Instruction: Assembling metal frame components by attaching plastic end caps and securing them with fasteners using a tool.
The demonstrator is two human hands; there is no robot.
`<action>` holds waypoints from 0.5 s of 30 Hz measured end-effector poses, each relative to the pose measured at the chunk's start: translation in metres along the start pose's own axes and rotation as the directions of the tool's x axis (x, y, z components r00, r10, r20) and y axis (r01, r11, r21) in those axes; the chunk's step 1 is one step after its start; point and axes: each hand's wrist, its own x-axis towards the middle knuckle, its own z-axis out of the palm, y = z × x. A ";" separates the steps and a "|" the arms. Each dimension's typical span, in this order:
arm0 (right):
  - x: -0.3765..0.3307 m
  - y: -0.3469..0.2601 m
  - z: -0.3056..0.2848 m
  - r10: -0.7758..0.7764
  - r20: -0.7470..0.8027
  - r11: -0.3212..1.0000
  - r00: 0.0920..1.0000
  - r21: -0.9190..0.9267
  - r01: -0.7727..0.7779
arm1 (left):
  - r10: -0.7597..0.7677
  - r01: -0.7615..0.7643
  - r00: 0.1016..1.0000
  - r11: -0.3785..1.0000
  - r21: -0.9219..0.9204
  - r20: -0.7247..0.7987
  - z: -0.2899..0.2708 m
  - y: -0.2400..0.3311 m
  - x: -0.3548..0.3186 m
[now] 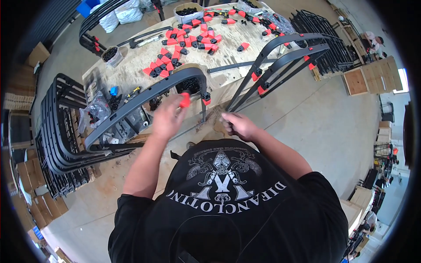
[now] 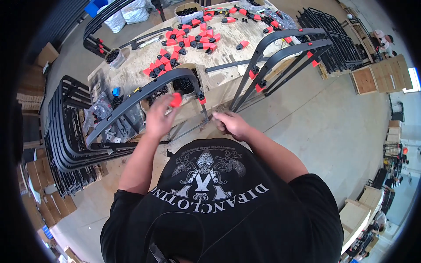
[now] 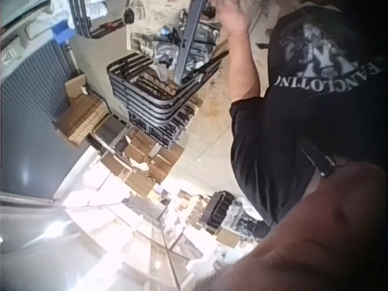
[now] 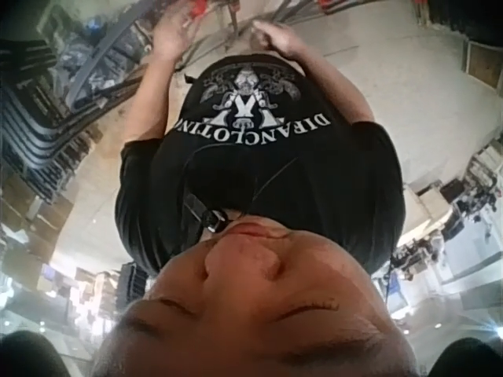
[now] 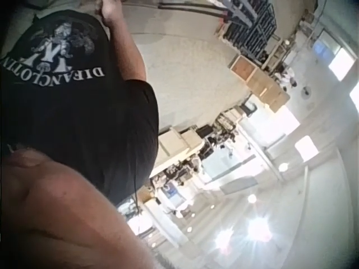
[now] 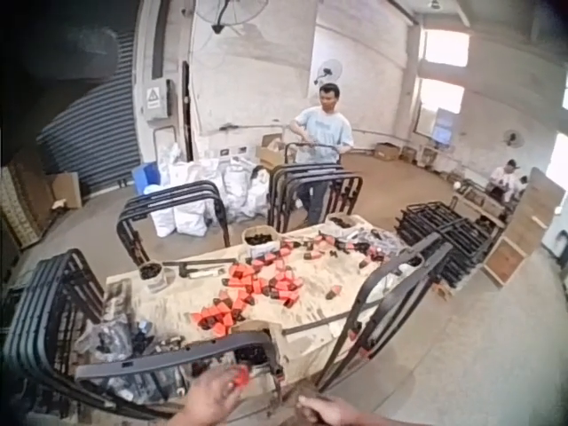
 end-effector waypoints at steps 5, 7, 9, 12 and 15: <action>0.005 -0.024 0.060 0.030 0.212 0.961 0.977 0.263 -0.087 | 0.214 -0.223 0.958 0.975 0.025 0.191 0.007 0.086 -0.015; 0.005 -0.019 0.061 0.028 0.211 0.939 0.977 0.331 -0.099 | 0.192 -0.191 0.939 0.981 -0.033 0.283 0.003 0.102 -0.023; 0.009 -0.002 0.047 0.043 0.297 0.899 0.954 0.406 -0.167 | 0.126 -0.114 0.968 0.991 -0.065 0.218 -0.003 0.113 -0.035; 0.015 0.013 0.037 -0.072 0.585 0.799 0.808 0.518 -0.305 | -0.046 0.045 0.993 0.999 0.007 0.106 -0.012 0.116 -0.059; 0.006 0.004 0.055 -0.098 0.638 0.812 0.764 0.495 -0.309 | -0.110 0.108 0.994 0.988 0.109 0.014 -0.020 0.122 -0.070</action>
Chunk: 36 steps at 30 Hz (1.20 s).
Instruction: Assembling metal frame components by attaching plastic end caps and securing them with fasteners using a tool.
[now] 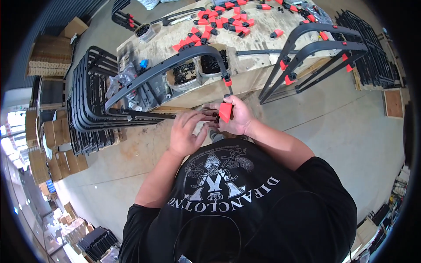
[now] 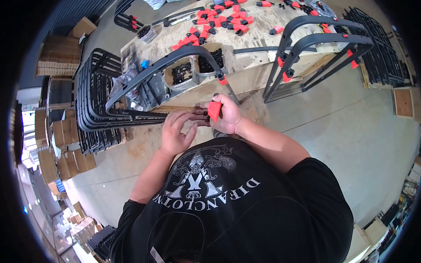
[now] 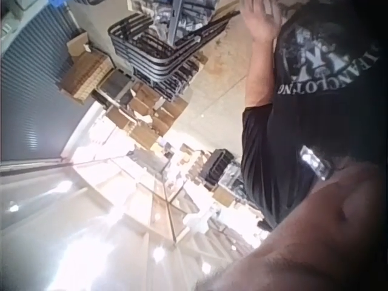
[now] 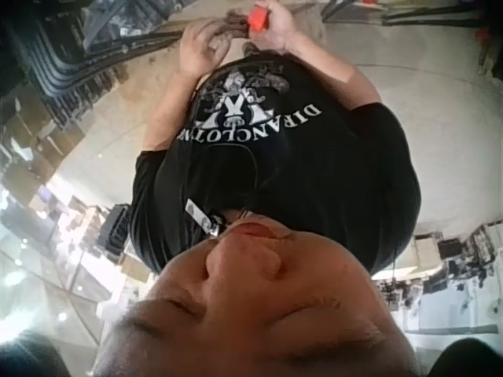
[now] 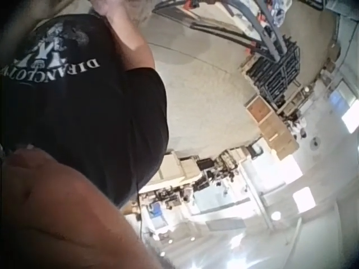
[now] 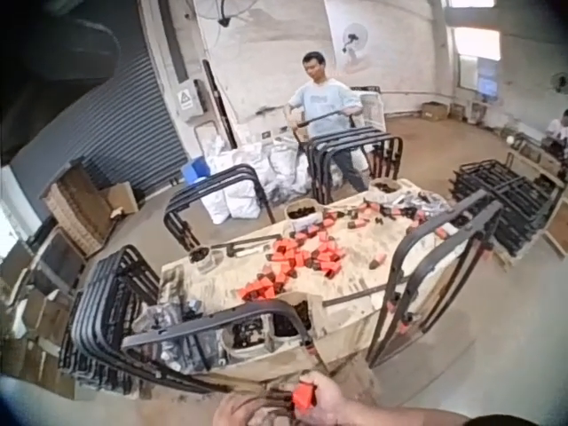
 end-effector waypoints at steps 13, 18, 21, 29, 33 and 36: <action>0.083 0.072 0.023 0.112 -0.091 0.992 0.990 -0.040 -0.116 | -0.101 0.088 0.982 0.992 0.088 0.157 -0.035 -0.056 -0.046; 0.153 0.115 0.044 0.061 -0.320 0.988 0.945 -0.113 -0.103 | -0.187 0.201 0.975 0.973 -0.117 0.120 -0.083 -0.132 -0.083; 0.201 0.152 0.031 -0.095 -0.576 0.969 0.812 -0.241 -0.057 | -0.373 0.377 0.925 0.878 -0.297 0.072 -0.106 -0.210 -0.124; 0.270 0.223 0.036 -0.100 -0.480 0.767 0.872 -0.595 -0.239 | -0.680 0.745 0.551 0.138 -0.653 0.484 -0.159 -0.337 -0.212; 0.308 0.241 0.037 -0.119 -0.506 0.622 0.854 -0.709 -0.333 | -0.616 0.678 0.575 -0.010 -0.735 0.538 -0.156 -0.371 -0.219; 0.331 0.251 0.037 -0.185 -0.547 0.465 0.817 -0.780 -0.418 | -0.608 0.619 0.591 -0.078 -0.781 0.529 -0.148 -0.380 -0.216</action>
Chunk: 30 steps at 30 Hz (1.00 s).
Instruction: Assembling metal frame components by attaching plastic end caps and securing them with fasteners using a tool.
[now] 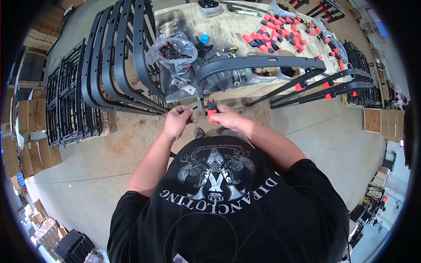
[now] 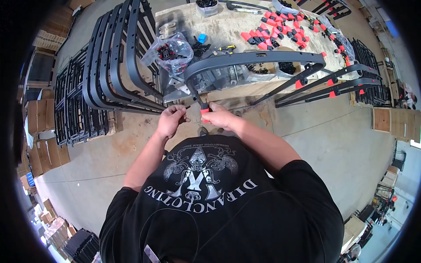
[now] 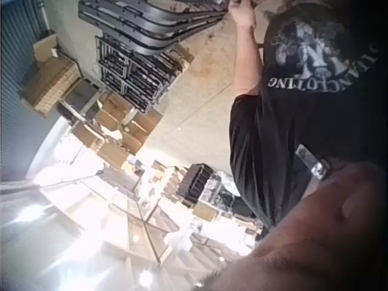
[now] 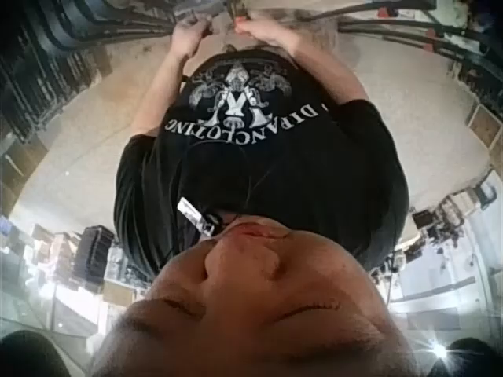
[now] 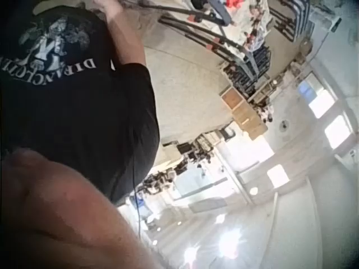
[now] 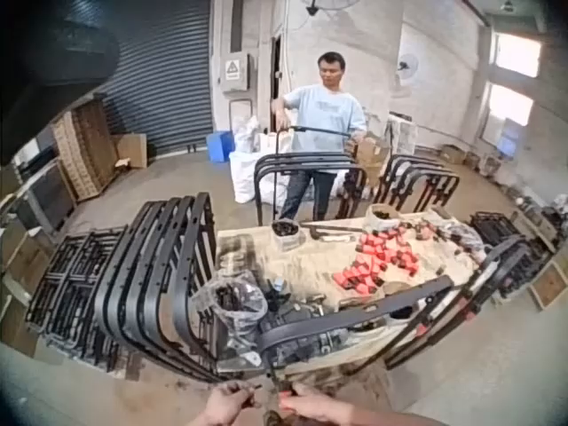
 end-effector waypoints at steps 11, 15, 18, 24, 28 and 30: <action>0.034 -0.001 0.017 -0.008 -0.088 0.996 0.996 -0.092 0.000 | -0.055 0.055 0.998 0.998 0.009 0.034 0.001 0.014 0.029; 0.038 0.018 0.015 -0.079 -0.090 0.987 0.993 -0.149 0.065 | -0.044 0.043 0.999 0.999 0.029 0.030 0.003 0.014 0.030; 0.049 0.045 0.015 -0.240 -0.063 0.959 0.969 -0.169 0.227 | -0.066 0.066 0.998 0.996 0.053 0.001 -0.001 0.014 0.033; 0.046 0.032 0.008 -0.141 -0.071 0.977 0.987 -0.168 0.128 | -0.108 0.109 0.994 0.994 0.030 -0.023 -0.005 0.003 0.037; 0.041 0.036 0.002 -0.145 -0.089 0.970 0.985 -0.207 0.124 | -0.030 0.019 0.998 0.984 0.175 0.060 0.007 0.009 0.029; 0.042 0.041 -0.004 -0.163 -0.089 0.967 0.983 -0.214 0.140 | 0.005 -0.069 0.991 0.870 0.488 0.131 0.014 0.015 0.019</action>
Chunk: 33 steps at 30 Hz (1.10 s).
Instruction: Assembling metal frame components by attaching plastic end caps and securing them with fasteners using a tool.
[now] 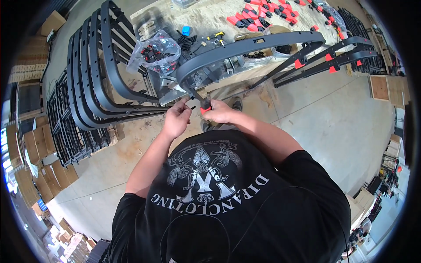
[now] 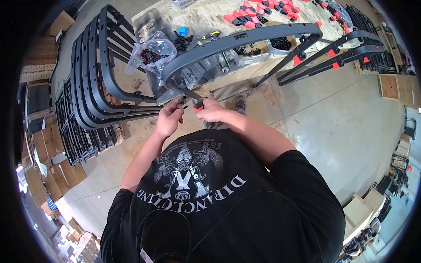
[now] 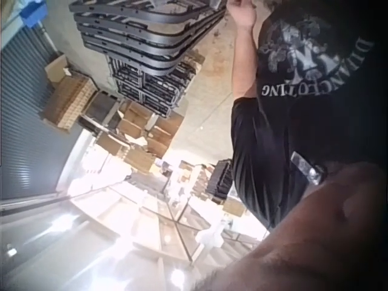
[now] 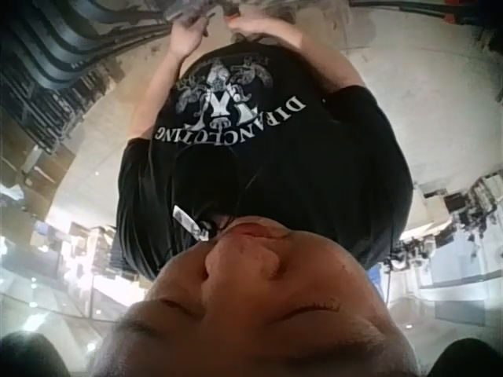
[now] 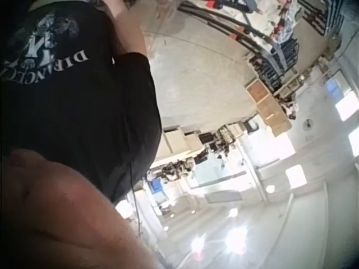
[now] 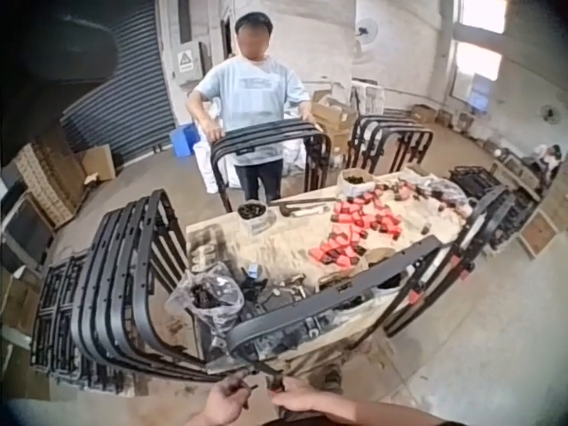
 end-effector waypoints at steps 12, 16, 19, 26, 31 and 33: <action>-0.003 -0.023 -0.009 -0.117 -0.179 0.928 0.977 0.331 0.172 | -0.053 0.050 0.998 0.992 0.118 0.017 0.016 0.015 -0.011; -0.018 -0.039 -0.012 -0.133 -0.153 0.953 0.979 0.252 0.169 | -0.065 0.065 0.998 0.990 0.125 -0.003 0.015 0.016 -0.008; -0.021 -0.033 -0.004 -0.282 -0.190 0.956 0.941 0.024 0.291 | -0.063 0.062 0.998 0.989 0.137 0.000 0.016 0.013 -0.009; -0.036 -0.044 0.005 -0.275 -0.080 0.954 0.958 -0.142 0.262 | 0.037 -0.045 0.999 0.974 0.224 0.039 0.014 -0.004 -0.015; -0.043 -0.065 0.004 -0.193 -0.070 0.964 0.979 -0.200 0.175 | 0.138 -0.129 0.989 0.979 0.156 -0.046 0.020 -0.005 -0.018; -0.045 -0.067 0.006 -0.157 -0.057 0.969 0.986 -0.200 0.143 | 0.163 -0.154 0.984 0.981 0.118 -0.067 0.017 -0.014 -0.017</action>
